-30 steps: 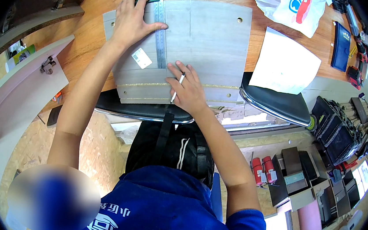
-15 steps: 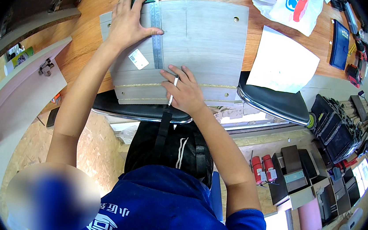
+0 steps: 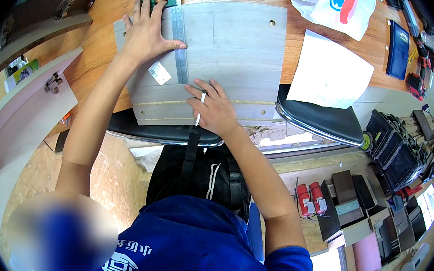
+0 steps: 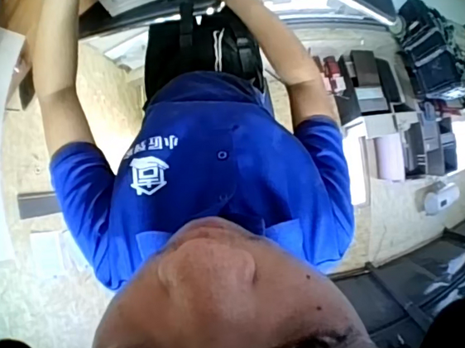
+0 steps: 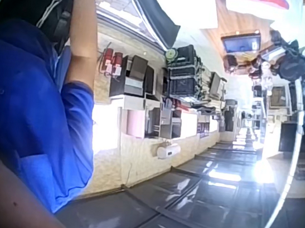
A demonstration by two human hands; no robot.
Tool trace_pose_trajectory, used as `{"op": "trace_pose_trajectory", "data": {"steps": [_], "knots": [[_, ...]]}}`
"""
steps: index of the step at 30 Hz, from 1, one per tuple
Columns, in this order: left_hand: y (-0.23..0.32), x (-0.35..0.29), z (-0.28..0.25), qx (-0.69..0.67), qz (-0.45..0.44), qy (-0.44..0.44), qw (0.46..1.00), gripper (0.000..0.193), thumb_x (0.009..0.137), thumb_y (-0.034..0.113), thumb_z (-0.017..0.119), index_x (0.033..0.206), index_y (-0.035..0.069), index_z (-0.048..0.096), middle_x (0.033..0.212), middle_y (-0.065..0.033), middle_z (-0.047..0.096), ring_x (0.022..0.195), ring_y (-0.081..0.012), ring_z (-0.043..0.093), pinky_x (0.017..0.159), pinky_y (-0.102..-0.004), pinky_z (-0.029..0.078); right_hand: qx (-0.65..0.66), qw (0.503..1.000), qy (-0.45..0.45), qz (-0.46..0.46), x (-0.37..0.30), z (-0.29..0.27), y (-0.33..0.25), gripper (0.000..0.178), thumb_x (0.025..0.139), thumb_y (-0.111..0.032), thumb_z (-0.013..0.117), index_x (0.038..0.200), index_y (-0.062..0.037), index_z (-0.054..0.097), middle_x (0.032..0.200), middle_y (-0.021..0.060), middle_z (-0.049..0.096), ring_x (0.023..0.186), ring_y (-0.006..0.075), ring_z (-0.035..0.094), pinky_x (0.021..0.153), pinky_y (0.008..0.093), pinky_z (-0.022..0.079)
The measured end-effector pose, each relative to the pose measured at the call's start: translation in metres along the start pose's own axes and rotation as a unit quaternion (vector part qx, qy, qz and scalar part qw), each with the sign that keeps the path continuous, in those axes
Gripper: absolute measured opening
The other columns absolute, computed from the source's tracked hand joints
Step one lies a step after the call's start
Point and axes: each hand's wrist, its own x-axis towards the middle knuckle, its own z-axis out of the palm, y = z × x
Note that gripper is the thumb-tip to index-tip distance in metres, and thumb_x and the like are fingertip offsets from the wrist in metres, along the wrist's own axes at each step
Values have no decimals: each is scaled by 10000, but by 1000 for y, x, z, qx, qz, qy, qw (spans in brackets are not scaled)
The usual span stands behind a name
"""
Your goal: The person uses a combination square and a pencil to measure and mark lines on a large, grey, curved wooden board. They repeatedly position the square at different points along the board's length and draw straight lines to guide future cuts or assembly.
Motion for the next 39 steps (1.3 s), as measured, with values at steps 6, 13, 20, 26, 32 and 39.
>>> {"op": "trace_pose_trajectory", "data": {"steps": [6, 13, 20, 26, 32, 39], "knots": [[-8, -2, 10, -9, 24, 52, 998, 1309, 561, 717, 873, 1561, 68, 334, 1635, -322, 211, 1516, -543, 171, 1087, -821, 239, 8, 1000, 7, 2, 0, 1, -1, 246, 782, -125, 714, 1020, -113, 657, 1411, 42, 609, 1380, 280, 495, 1146, 540, 386], [-6, -2, 7, -5, 20, 35, 999, 1295, 580, 710, 868, 1571, 82, 319, 1635, -315, 220, 1522, -530, 163, 1091, -811, 249, 12, 1000, 14, 0, -1, 3, 1, 242, 773, -116, 709, 1008, -112, 649, 1390, 50, 619, 1368, 283, 509, 1141, 542, 396], [-7, -2, 8, -6, 14, 37, 999, 1277, 588, 713, 862, 1576, 113, 318, 1643, -295, 220, 1534, -508, 149, 1104, -799, 247, 14, 1000, 24, -5, -1, 4, 2, 239, 769, -117, 705, 1001, -116, 645, 1376, 59, 624, 1361, 286, 514, 1144, 546, 390], [-9, -2, 15, -4, 29, 58, 998, 1275, 590, 725, 854, 1570, 104, 324, 1633, -309, 230, 1525, -518, 167, 1080, -820, 253, 8, 1000, 21, -4, -1, 3, 1, 233, 772, -114, 699, 998, -121, 643, 1376, 58, 625, 1354, 289, 521, 1142, 545, 391], [-6, -3, 11, -12, 31, 63, 997, 1282, 593, 727, 851, 1587, 134, 298, 1637, -301, 230, 1530, -513, 155, 1080, -820, 250, 10, 1000, 18, -1, -1, 5, 1, 207, 799, -114, 690, 1001, -125, 646, 1382, 53, 621, 1356, 289, 517, 1152, 540, 374], [13, -6, -29, -15, -21, -33, 999, 1225, 609, 603, 898, 1528, 15, 342, 1609, -332, 238, 1482, -542, 233, 1144, -735, 254, 191, 973, 72, 109, 2, 0, 4, 320, 932, -228, 623, 1194, -47, 639, 1222, 162, 667, 1149, 361, 614, 1037, 494, 453]]}}
